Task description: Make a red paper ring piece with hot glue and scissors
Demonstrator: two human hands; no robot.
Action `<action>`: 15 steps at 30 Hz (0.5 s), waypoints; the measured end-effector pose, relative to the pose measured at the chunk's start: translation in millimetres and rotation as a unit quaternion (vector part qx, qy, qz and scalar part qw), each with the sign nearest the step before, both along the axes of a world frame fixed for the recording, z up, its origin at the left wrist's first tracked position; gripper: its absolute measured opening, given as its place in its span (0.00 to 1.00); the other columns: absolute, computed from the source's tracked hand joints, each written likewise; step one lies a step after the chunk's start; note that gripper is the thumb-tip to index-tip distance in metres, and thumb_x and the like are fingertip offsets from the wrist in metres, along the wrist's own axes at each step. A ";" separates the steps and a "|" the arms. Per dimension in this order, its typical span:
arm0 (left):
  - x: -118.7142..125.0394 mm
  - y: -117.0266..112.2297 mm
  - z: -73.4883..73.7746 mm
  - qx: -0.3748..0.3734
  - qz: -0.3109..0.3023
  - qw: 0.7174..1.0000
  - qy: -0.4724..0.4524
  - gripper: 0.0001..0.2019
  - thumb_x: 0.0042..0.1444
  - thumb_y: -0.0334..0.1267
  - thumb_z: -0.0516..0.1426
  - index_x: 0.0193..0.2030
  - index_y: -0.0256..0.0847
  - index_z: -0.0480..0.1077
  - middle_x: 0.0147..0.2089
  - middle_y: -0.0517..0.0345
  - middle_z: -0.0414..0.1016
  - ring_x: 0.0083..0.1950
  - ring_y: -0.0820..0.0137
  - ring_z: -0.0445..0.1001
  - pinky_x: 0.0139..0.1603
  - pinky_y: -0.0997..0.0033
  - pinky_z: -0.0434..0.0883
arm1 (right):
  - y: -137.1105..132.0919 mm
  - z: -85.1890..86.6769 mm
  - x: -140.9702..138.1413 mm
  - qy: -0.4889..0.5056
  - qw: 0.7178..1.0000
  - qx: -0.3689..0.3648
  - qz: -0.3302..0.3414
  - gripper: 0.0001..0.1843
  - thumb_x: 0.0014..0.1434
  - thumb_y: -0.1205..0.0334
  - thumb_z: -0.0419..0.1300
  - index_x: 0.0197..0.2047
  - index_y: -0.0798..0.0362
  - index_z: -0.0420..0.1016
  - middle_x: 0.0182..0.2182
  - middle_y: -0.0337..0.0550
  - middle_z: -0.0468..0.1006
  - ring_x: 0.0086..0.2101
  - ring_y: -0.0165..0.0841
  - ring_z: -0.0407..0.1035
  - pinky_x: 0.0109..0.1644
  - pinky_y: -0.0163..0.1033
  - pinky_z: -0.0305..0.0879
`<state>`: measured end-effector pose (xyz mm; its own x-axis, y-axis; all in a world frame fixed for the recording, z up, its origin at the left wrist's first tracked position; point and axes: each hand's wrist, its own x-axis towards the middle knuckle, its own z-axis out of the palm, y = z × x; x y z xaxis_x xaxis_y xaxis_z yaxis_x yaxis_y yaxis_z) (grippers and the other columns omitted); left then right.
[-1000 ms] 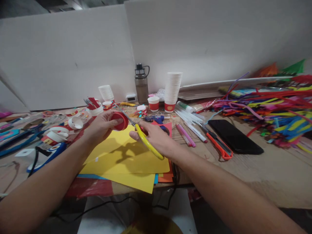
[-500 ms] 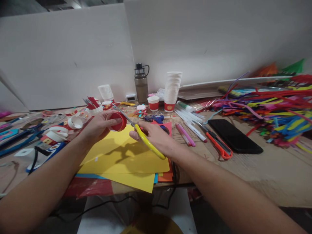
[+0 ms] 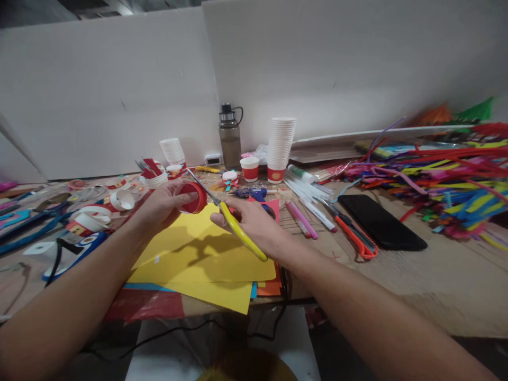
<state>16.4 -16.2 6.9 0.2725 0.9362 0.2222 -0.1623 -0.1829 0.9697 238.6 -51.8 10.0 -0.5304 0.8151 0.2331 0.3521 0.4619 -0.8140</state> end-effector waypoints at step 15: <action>7.4 -1.1 -3.5 0.000 0.012 0.999 -0.043 0.13 0.48 0.36 0.64 0.41 0.36 0.73 0.36 0.54 0.77 0.32 0.73 0.73 0.28 0.77 0.68 | 4.1 -9.5 1.4 -0.004 0.999 0.043 -0.008 0.18 0.61 0.44 0.54 0.34 0.50 0.62 0.32 0.39 0.69 0.35 0.33 0.64 0.38 0.37 0.61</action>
<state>23.8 -17.4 3.4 0.2304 0.9423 0.2430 -0.2397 -0.1871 0.9526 240.0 -47.7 0.5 -0.5197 0.8006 0.2984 0.3663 0.5243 -0.7687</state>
